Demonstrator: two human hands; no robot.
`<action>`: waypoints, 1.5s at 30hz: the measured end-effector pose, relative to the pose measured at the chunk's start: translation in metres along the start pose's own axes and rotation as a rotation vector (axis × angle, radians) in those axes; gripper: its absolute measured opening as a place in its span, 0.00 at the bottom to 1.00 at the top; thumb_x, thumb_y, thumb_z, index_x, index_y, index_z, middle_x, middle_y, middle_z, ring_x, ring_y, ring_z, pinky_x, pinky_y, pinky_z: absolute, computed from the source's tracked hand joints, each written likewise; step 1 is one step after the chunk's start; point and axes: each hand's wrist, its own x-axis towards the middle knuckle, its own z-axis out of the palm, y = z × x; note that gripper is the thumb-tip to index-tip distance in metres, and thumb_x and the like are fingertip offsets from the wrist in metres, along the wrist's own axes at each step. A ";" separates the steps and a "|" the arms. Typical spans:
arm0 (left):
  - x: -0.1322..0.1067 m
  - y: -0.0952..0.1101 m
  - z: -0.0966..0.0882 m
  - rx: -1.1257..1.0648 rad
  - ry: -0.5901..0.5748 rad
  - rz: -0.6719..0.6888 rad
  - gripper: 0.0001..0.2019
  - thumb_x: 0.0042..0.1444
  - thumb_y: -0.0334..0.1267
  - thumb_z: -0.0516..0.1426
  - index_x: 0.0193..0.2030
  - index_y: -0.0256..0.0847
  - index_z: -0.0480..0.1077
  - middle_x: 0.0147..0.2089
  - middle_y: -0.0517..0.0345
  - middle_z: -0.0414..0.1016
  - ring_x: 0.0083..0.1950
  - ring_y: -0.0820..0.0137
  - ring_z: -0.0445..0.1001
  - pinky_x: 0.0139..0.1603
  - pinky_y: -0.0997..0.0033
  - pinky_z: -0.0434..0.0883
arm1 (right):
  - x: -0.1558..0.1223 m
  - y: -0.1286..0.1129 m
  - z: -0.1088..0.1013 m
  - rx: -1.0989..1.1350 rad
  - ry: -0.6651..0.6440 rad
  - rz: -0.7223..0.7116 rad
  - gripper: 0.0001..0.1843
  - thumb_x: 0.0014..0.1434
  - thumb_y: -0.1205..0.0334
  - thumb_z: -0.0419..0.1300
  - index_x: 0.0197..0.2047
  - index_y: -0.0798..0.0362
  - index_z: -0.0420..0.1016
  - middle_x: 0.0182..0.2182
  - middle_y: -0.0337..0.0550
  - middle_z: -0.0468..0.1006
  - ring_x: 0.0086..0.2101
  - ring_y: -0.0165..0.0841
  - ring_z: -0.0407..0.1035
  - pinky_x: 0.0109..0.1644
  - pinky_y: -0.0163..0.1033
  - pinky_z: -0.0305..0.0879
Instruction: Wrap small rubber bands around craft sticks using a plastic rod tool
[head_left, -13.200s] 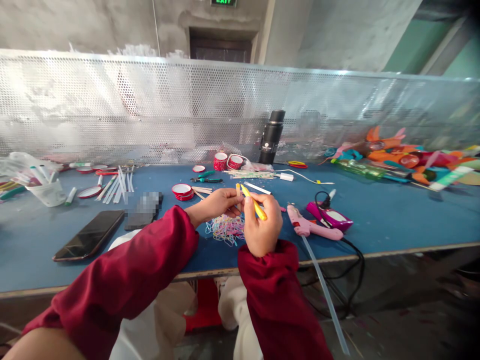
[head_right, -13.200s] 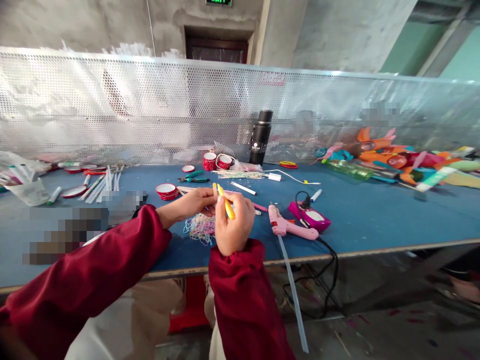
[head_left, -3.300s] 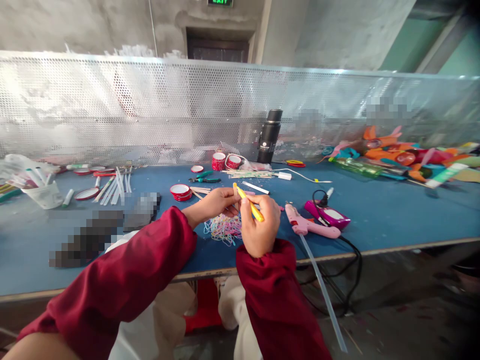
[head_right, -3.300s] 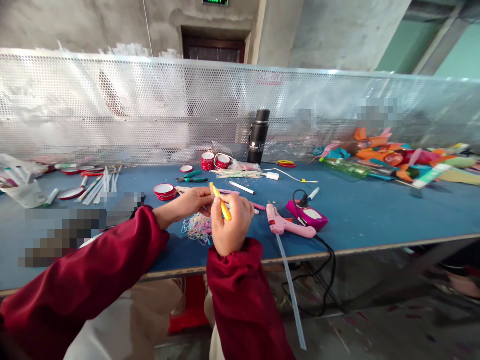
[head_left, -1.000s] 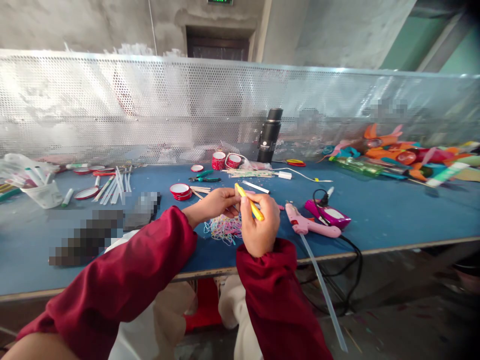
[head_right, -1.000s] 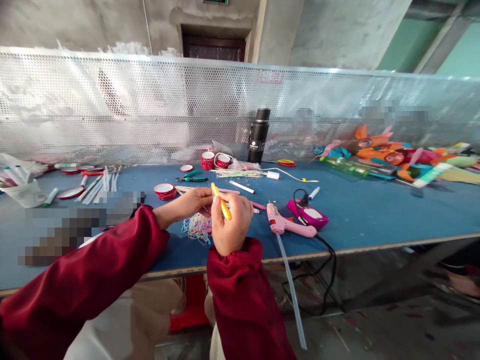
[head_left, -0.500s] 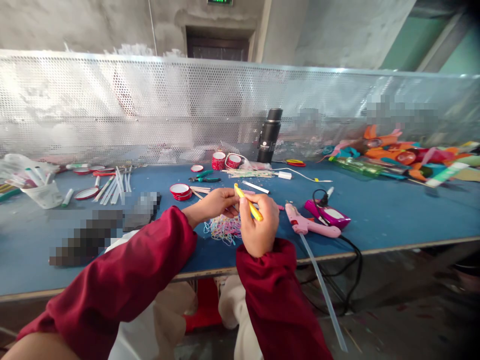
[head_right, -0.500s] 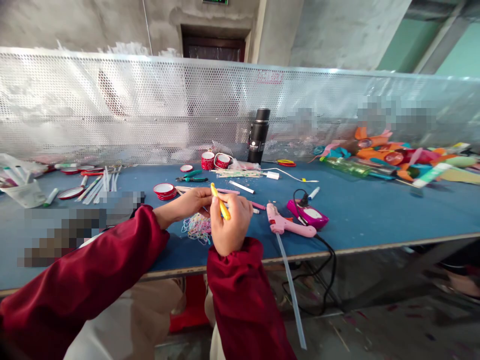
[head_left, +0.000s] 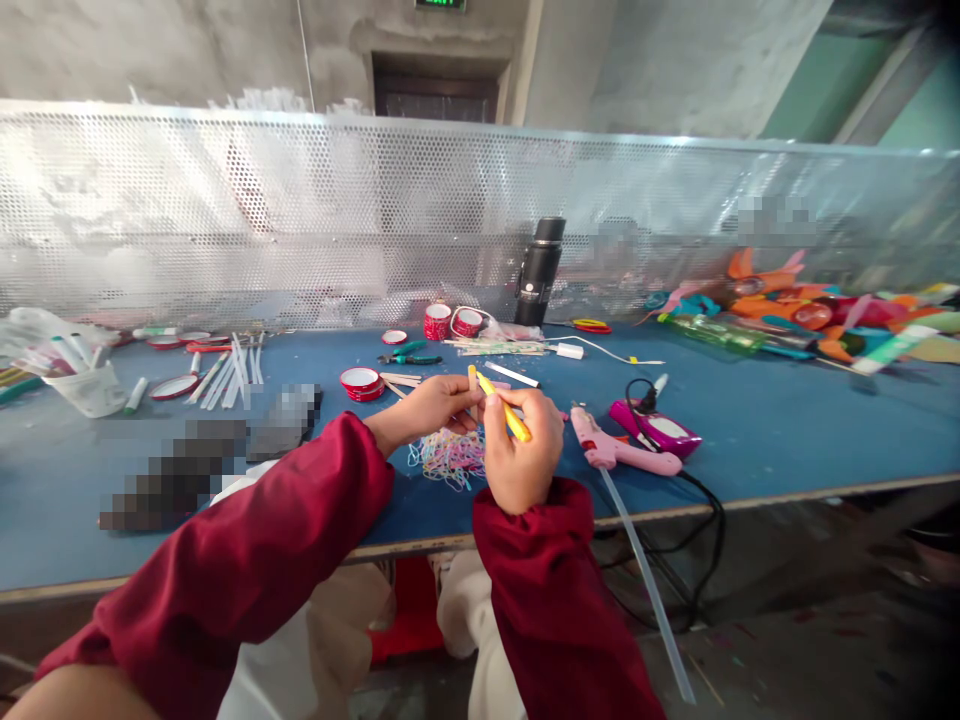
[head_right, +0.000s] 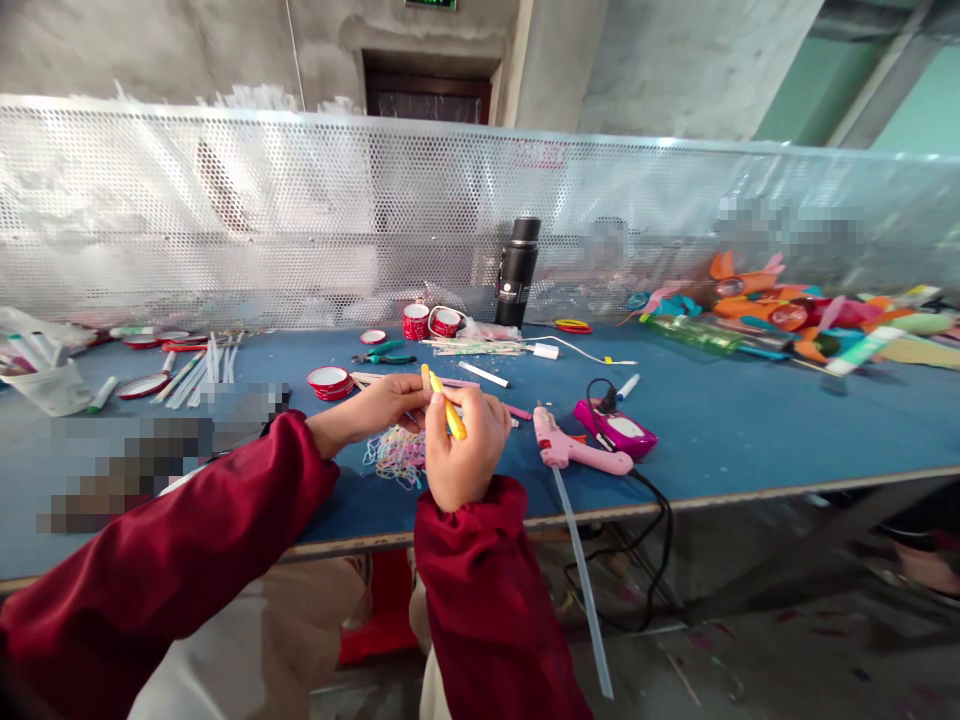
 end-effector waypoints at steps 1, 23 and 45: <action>0.000 0.000 0.000 -0.003 -0.004 -0.002 0.20 0.59 0.55 0.65 0.38 0.36 0.74 0.34 0.56 0.78 0.31 0.75 0.75 0.36 0.73 0.73 | 0.000 0.000 0.000 0.006 0.002 -0.006 0.06 0.69 0.58 0.61 0.39 0.48 0.74 0.34 0.43 0.82 0.38 0.40 0.74 0.47 0.46 0.65; -0.001 0.002 0.001 0.005 0.005 -0.016 0.18 0.62 0.53 0.64 0.40 0.36 0.75 0.31 0.57 0.76 0.31 0.74 0.75 0.37 0.72 0.74 | 0.000 -0.002 -0.001 0.018 -0.024 -0.007 0.08 0.70 0.57 0.60 0.38 0.48 0.74 0.34 0.43 0.82 0.38 0.40 0.74 0.47 0.46 0.65; -0.003 0.005 0.002 0.009 0.017 -0.023 0.18 0.61 0.52 0.64 0.39 0.35 0.75 0.31 0.58 0.76 0.32 0.74 0.75 0.37 0.73 0.75 | 0.001 -0.002 0.000 0.042 -0.036 -0.041 0.07 0.70 0.58 0.60 0.39 0.49 0.75 0.34 0.43 0.82 0.38 0.39 0.74 0.47 0.46 0.66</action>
